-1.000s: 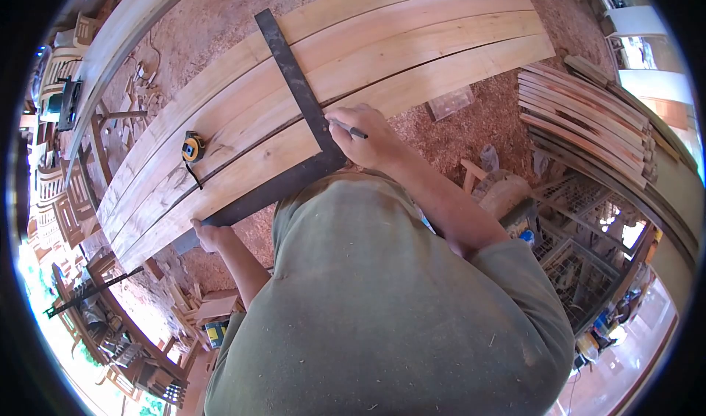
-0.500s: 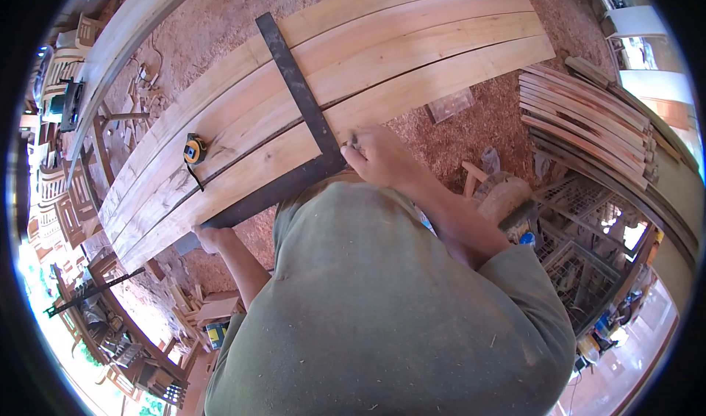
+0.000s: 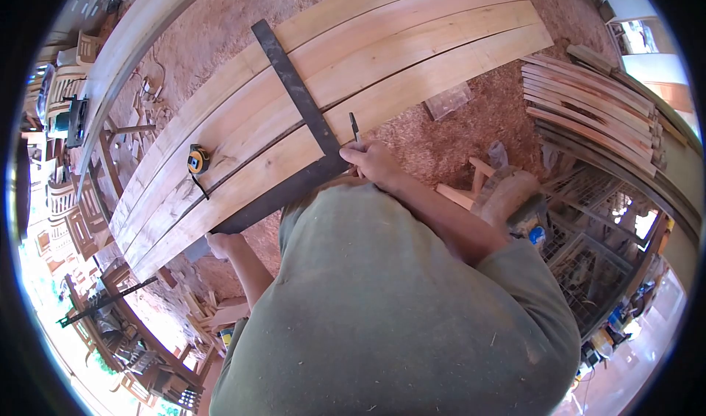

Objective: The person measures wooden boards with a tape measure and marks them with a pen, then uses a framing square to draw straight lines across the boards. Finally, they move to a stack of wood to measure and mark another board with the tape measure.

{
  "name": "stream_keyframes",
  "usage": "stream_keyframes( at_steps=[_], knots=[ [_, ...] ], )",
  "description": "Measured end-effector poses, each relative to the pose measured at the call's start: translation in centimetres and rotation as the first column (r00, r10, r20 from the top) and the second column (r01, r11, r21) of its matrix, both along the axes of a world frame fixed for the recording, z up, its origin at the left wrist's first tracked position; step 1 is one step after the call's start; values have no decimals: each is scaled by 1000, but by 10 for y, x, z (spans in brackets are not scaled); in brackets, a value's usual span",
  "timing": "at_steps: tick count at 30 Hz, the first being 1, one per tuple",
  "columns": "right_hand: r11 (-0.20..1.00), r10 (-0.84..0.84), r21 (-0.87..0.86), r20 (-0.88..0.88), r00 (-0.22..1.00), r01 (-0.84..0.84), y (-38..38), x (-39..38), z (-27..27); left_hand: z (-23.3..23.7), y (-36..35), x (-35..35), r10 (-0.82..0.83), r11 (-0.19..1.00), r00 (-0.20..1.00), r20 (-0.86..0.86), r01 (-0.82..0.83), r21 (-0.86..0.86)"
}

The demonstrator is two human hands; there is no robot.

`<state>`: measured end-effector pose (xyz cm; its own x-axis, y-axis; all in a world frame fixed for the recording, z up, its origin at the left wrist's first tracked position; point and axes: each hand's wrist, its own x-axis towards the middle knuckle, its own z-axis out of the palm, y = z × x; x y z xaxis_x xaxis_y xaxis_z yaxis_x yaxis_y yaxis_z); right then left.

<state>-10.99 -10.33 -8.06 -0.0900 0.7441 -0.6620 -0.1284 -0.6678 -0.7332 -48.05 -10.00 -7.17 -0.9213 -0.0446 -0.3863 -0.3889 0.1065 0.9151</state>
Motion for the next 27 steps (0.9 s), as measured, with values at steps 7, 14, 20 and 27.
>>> stream_keyframes(
  at_steps=[7, 14, 20, 27],
  knots=[
    [978, -205, -56, -105, 973, 200, 3, 16, 9, 4, 2, 32, -58, 997, 998, 29, 56, 54],
    [989, -150, 8, -13, 989, 151, 5, 22, 13, 9, 6, 42, -62, 998, 998, 28, 62, -14],
    [985, -168, -45, -71, 983, 166, 7, 22, 14, 6, 4, 39, -36, 993, 999, 27, 39, -111],
    [980, -191, -57, -62, 980, 188, 5, 23, 6, 4, 4, 39, -33, 993, 999, 15, 35, -116]
  ],
)
